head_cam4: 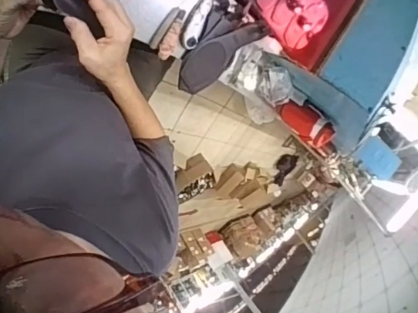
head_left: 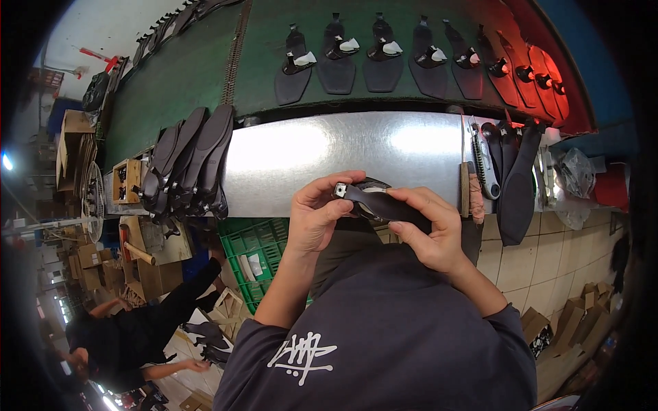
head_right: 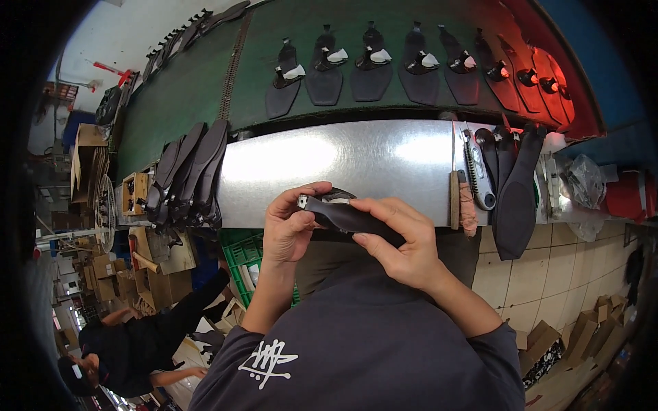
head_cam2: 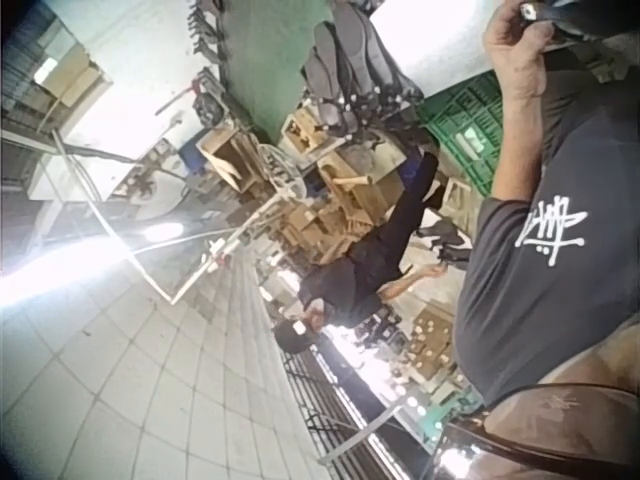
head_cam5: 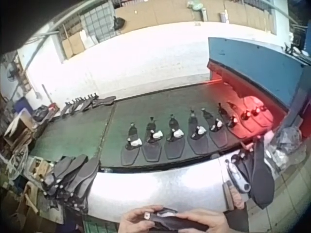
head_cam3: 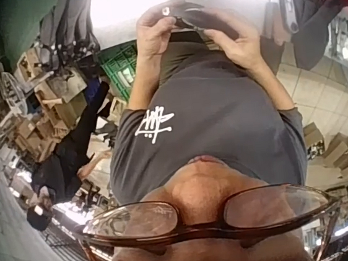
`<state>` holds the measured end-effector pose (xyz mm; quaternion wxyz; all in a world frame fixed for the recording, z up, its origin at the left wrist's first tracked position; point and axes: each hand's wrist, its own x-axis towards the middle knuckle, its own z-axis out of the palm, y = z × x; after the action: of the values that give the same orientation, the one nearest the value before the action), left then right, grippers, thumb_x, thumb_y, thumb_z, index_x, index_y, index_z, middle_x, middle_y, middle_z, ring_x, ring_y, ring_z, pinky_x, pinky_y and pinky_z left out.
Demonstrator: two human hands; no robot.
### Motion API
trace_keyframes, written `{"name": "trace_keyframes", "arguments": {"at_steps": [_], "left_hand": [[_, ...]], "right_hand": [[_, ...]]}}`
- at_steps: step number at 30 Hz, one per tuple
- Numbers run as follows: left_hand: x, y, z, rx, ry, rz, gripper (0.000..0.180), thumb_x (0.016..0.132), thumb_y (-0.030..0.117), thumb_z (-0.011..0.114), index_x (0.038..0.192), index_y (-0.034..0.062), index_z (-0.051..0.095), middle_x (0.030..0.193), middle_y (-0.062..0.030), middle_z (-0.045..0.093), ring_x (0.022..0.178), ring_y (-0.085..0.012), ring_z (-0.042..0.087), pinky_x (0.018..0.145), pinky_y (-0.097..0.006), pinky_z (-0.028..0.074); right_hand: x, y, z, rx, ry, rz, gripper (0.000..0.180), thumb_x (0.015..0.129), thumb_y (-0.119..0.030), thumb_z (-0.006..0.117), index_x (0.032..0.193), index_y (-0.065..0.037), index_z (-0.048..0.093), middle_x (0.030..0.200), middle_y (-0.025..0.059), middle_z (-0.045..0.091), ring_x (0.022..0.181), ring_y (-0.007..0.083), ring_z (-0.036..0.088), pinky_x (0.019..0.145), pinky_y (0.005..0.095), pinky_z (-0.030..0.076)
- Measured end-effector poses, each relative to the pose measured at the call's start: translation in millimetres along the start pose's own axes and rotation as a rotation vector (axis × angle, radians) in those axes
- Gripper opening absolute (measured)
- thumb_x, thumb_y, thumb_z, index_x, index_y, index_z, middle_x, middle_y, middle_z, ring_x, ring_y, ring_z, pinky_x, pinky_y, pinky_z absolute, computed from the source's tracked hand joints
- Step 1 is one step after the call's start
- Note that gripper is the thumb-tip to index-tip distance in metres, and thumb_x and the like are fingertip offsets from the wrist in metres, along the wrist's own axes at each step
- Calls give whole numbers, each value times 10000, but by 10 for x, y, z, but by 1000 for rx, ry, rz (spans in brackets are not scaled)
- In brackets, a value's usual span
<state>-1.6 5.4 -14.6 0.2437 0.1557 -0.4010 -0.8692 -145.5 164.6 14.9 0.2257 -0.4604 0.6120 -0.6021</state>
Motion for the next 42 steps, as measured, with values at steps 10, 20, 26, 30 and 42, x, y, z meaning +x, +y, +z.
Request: {"name": "trace_keyframes", "arguments": {"at_steps": [10,20,26,30,42], "left_hand": [[-3,-45,-22,50,-7,41,393,766,-65,675,1156,-44,629,1215,-202,608,1047,-240,634,809,-331,585],[9,-82,-59,164,-117,167,377,745,-116,660,1109,-20,661,1222,-264,584,1120,-295,595,864,-334,553],[19,-89,-110,289,-170,196,361,733,-125,642,1075,-21,684,1233,-267,580,1129,-302,594,902,-347,520],[21,-67,-143,295,-199,172,386,708,-133,638,1070,-14,695,1243,-275,577,1141,-308,592,932,-359,500],[-21,-15,-38,399,-231,167,445,677,-181,528,1050,-17,707,1230,-253,599,1113,-270,615,922,-307,486]], "right_hand": [[55,-51,-33,-149,-3,-84,428,728,23,702,1151,-12,649,897,113,627,736,203,621,645,279,484],[97,-126,-78,-292,-30,-153,427,700,-27,722,1122,-51,660,831,92,603,664,236,603,582,318,479],[103,-153,-116,-364,-65,-191,430,678,-31,736,1102,-44,663,837,97,611,684,237,612,593,321,487],[97,-150,-125,-404,-95,-212,444,656,-15,748,1092,-32,666,839,102,621,705,243,623,605,321,497],[87,-146,-74,-455,-121,-224,420,679,-54,731,1089,-33,644,847,85,565,715,242,596,616,337,486]]}}
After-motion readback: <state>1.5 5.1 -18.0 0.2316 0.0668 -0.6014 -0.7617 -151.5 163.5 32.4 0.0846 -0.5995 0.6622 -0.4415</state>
